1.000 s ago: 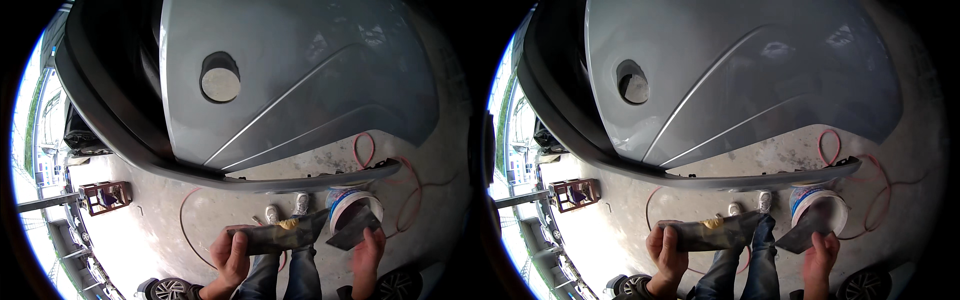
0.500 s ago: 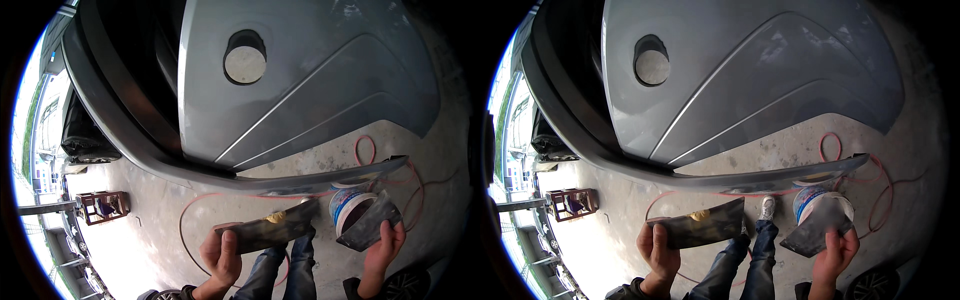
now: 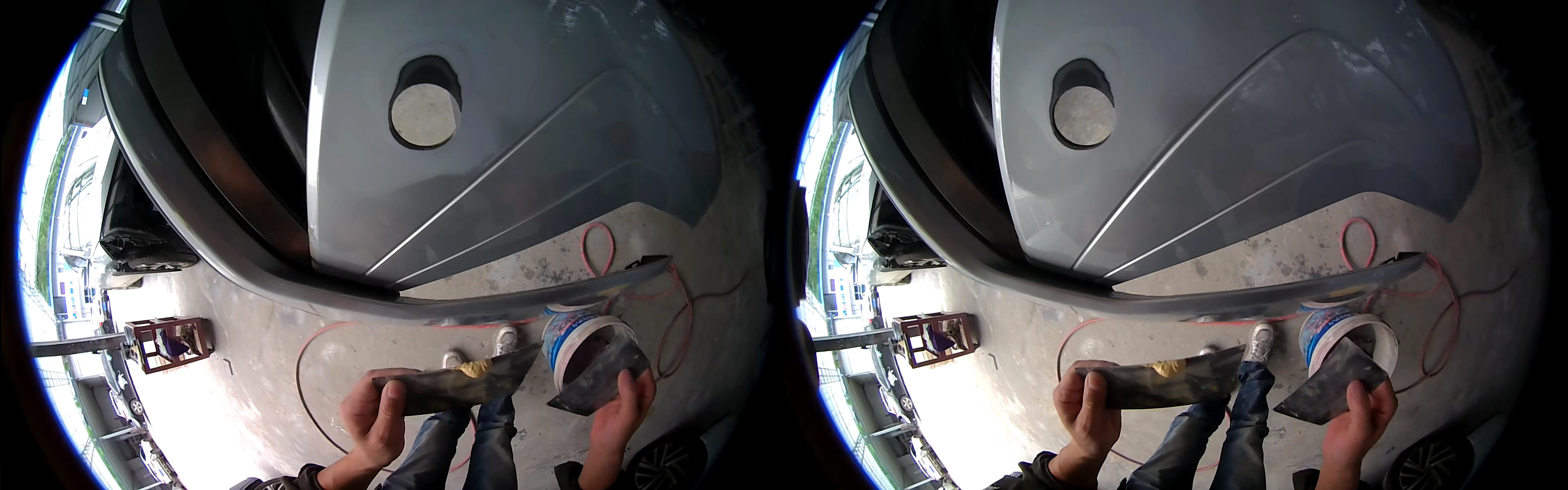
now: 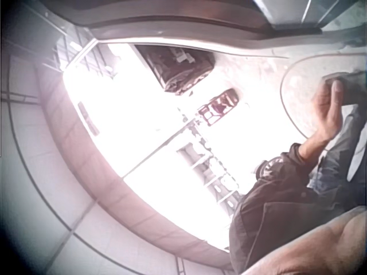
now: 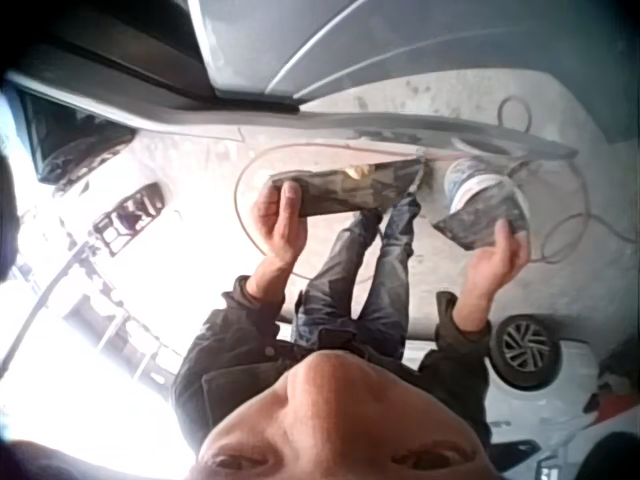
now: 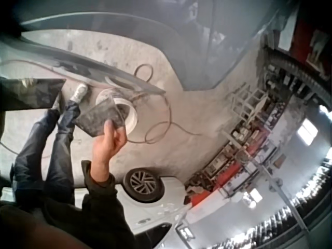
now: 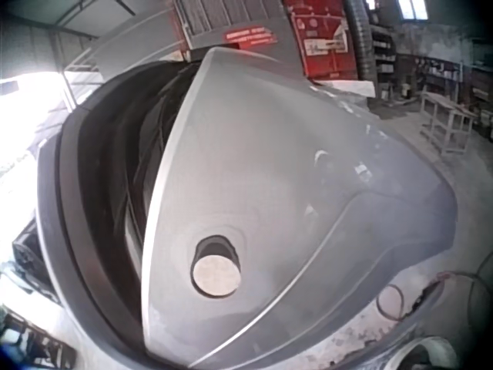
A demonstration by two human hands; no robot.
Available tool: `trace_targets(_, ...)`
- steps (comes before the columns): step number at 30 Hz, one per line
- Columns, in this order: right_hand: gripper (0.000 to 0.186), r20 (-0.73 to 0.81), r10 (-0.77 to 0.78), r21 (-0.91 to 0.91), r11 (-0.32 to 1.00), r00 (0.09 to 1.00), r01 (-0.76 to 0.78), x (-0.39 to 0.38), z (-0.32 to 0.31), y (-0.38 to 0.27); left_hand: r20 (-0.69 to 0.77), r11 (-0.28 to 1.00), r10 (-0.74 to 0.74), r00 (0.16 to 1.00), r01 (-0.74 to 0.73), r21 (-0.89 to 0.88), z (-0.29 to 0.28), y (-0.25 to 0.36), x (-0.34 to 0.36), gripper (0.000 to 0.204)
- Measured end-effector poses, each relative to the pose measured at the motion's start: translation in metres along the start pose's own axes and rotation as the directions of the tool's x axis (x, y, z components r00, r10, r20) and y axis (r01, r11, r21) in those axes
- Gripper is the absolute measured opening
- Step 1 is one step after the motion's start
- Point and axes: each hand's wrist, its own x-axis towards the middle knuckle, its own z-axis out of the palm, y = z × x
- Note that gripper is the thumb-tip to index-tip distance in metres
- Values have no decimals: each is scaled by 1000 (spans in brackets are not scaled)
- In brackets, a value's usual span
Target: The person applies a yellow body filler to a detached gray car bumper using a metal putty knife. They spread the filler over damaged areas on the bumper's surface and edges, smoothing it out to fill imperfections. The person works on multiple sections of the bumper, occasionally scraping excess filler from the tool.
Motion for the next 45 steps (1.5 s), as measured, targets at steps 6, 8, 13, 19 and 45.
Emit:
trace_targets(6,34,28,21,5,1000,999,-21,15,2,3,-14,1000,-3,1000,3,-7,7,3,6,25)
trace_targets(8,34,27,51,11,999,998,-51,22,2,4,16,999,-11,1000,11,-51,12,1,8,23)
trace_targets(13,34,75,36,-33,999,997,-34,42,-21,12,104,986,-88,991,101,-133,36,-8,6,21)
trace_targets(19,32,200,72,109,989,977,-96,73,-79,28,225,991,-102,969,117,-57,77,-17,7,22)
trace_targets(45,23,31,-258,338,912,966,233,-1,-59,86,546,997,71,835,-43,-64,47,-123,13,13)
